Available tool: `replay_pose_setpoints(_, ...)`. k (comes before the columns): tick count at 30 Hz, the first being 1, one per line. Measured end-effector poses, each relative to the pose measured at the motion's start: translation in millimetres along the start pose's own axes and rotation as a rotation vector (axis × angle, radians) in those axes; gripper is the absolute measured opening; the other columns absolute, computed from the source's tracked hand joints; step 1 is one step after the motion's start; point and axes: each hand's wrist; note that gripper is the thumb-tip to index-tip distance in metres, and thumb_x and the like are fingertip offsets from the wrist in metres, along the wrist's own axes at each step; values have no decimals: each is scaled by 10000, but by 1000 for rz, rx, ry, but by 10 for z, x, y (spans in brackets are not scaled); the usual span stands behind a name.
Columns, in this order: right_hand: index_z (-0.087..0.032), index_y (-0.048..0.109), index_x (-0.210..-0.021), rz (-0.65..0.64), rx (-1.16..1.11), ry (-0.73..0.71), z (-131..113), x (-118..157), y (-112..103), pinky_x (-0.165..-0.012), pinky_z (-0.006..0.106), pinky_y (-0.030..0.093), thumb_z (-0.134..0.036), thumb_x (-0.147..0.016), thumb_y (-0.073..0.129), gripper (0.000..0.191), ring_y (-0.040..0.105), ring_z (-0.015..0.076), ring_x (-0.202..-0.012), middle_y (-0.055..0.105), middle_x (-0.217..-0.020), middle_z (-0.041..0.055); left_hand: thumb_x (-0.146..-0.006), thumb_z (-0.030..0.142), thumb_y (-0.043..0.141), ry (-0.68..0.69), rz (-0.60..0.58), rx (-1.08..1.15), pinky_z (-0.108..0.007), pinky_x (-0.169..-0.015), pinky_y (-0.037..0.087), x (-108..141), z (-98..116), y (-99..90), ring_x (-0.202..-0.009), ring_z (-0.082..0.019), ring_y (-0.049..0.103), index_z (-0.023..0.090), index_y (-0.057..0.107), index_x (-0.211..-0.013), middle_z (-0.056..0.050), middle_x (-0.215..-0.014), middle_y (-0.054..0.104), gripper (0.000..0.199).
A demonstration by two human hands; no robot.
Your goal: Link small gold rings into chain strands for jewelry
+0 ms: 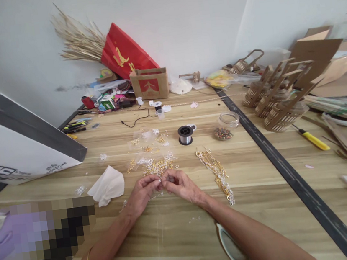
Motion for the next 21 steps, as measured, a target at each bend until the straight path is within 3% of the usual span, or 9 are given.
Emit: replay_pose_setpoints(21, -164, 513, -762, -10, 18, 0, -49, 6, 15, -517, 218, 302, -445, -834, 542, 291, 401, 91, -549, 515, -628, -21, -671, 297, 721, 5, -10, -56, -246, -649, 403, 17, 45, 29, -620, -121, 523, 122, 672, -689, -12, -608, 606, 183)
Point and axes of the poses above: each hand's wrist, its own x-axis away from the middle knuckle, its own y-axis out of the palm, z = x × y
